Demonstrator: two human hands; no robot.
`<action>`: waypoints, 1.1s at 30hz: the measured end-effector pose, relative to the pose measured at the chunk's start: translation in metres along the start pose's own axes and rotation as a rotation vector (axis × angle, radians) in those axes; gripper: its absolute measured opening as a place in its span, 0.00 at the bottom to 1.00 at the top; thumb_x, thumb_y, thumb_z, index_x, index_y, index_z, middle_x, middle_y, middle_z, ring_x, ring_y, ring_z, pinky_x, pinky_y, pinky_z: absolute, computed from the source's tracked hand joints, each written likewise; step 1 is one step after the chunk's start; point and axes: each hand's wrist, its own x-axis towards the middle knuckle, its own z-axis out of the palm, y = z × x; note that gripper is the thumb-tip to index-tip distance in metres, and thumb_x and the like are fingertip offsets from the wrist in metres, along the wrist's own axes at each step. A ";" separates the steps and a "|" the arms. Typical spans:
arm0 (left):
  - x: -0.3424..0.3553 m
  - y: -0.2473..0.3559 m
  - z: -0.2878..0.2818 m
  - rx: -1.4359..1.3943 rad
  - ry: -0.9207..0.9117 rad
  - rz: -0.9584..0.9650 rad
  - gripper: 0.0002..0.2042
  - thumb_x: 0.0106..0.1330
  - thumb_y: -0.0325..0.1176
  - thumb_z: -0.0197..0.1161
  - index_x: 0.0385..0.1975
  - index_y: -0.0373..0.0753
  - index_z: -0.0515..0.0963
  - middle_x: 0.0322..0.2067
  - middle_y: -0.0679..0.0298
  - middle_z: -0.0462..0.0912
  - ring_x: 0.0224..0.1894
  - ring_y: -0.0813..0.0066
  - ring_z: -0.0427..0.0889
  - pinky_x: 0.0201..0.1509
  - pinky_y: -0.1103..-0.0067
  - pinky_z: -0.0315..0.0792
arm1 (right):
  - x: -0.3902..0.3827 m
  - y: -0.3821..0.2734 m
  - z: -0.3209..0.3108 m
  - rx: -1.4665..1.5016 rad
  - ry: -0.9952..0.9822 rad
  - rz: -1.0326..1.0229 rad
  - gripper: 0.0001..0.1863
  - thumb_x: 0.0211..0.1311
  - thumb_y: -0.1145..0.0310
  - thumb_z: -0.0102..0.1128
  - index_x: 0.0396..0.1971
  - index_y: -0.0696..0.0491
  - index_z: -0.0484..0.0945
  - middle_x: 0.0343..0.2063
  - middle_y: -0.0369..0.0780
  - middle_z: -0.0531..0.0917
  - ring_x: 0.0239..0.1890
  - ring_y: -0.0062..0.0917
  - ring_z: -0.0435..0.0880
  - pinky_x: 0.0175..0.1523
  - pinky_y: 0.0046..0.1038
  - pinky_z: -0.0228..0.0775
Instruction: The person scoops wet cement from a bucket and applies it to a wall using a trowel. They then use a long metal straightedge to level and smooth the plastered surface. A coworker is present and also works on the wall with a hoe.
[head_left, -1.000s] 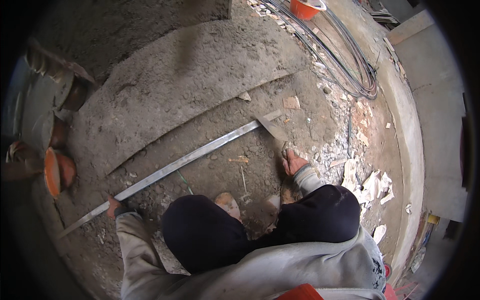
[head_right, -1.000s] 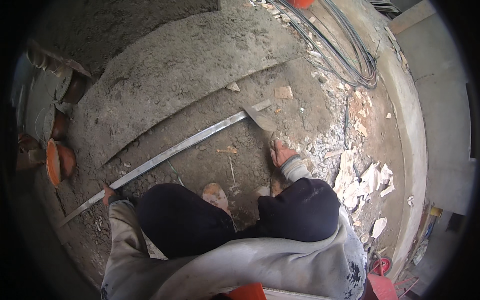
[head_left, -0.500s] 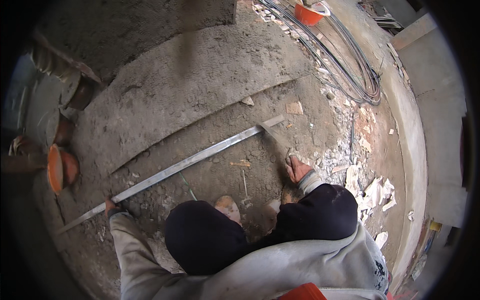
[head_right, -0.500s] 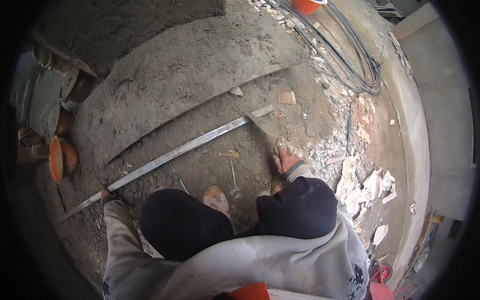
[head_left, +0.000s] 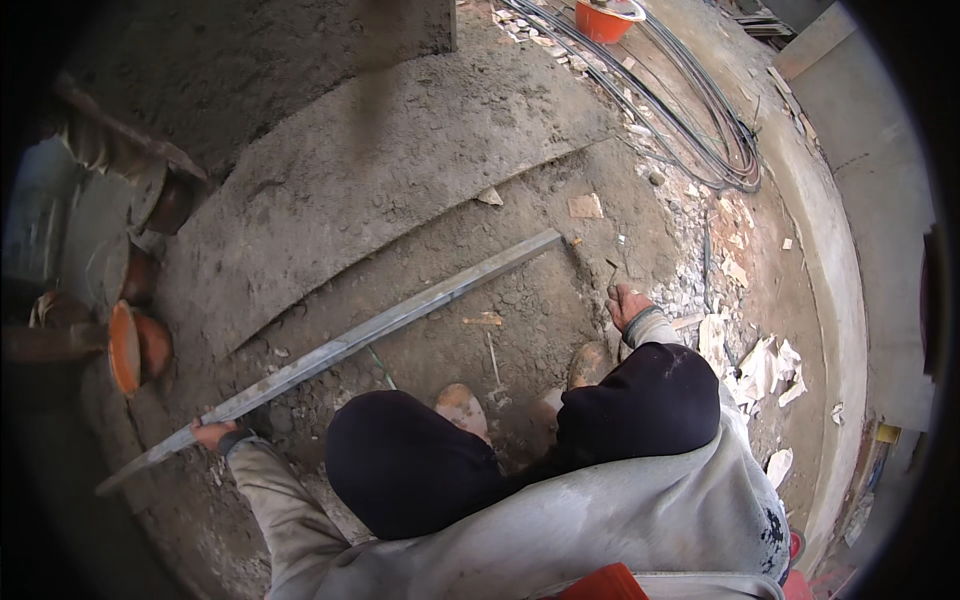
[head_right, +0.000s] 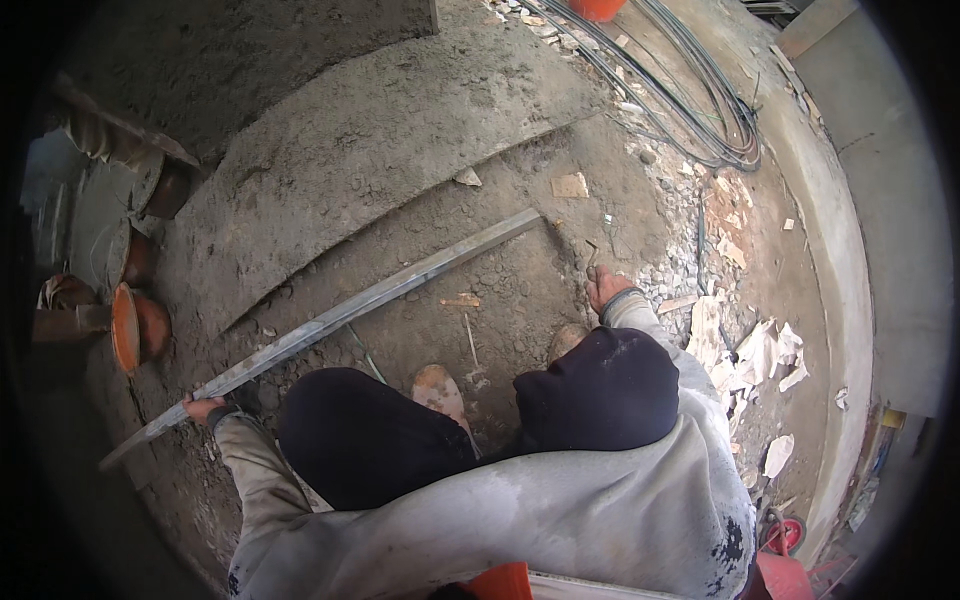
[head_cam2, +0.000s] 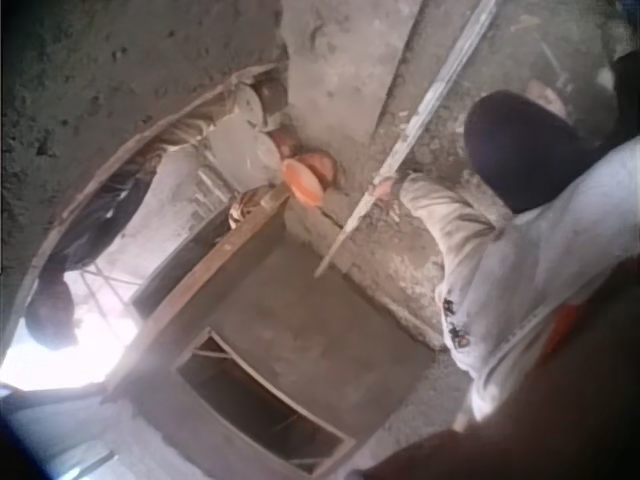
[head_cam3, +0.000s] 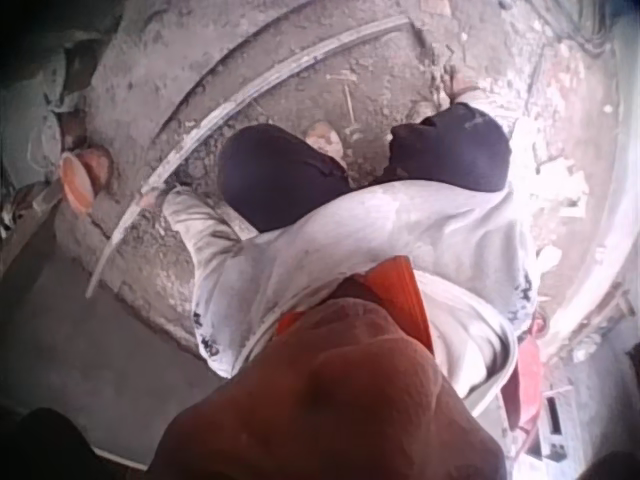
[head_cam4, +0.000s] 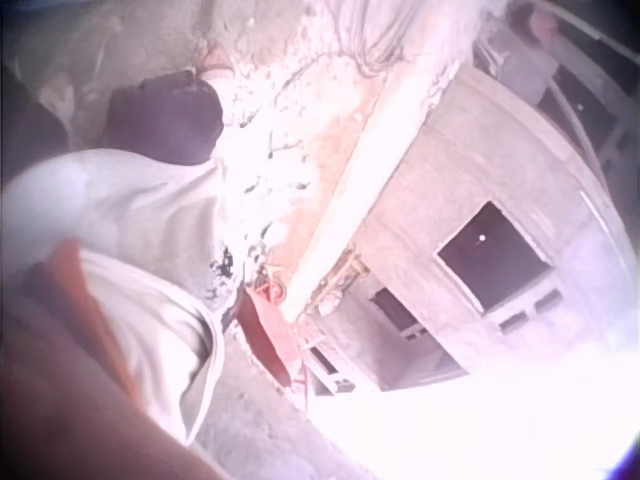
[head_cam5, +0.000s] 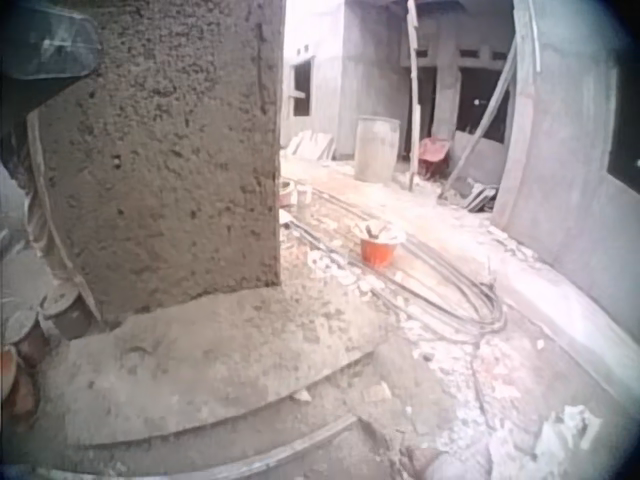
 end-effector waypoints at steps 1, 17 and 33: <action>0.007 0.005 -0.003 -0.009 -0.031 0.008 0.24 0.59 0.38 0.52 0.51 0.25 0.66 0.41 0.49 0.75 0.39 0.56 0.78 0.44 0.60 0.73 | 0.005 0.009 -0.004 0.002 0.023 0.003 0.18 0.65 0.54 0.48 0.46 0.52 0.65 0.27 0.57 0.81 0.34 0.54 0.81 0.40 0.50 0.72; -0.031 0.095 0.018 -0.351 -0.329 0.049 0.25 0.68 0.54 0.42 0.42 0.33 0.69 0.37 0.51 0.72 0.37 0.56 0.73 0.41 0.60 0.71 | -0.053 -0.082 -0.003 0.179 0.105 -0.439 0.22 0.65 0.52 0.51 0.51 0.51 0.65 0.30 0.55 0.81 0.32 0.52 0.81 0.37 0.48 0.73; -0.016 0.137 0.008 -0.290 -0.407 0.334 0.33 0.67 0.61 0.36 0.43 0.32 0.69 0.32 0.54 0.75 0.33 0.60 0.76 0.39 0.63 0.73 | -0.058 -0.071 -0.020 0.053 -0.105 -0.359 0.25 0.63 0.53 0.52 0.54 0.53 0.64 0.27 0.55 0.81 0.32 0.52 0.81 0.37 0.47 0.73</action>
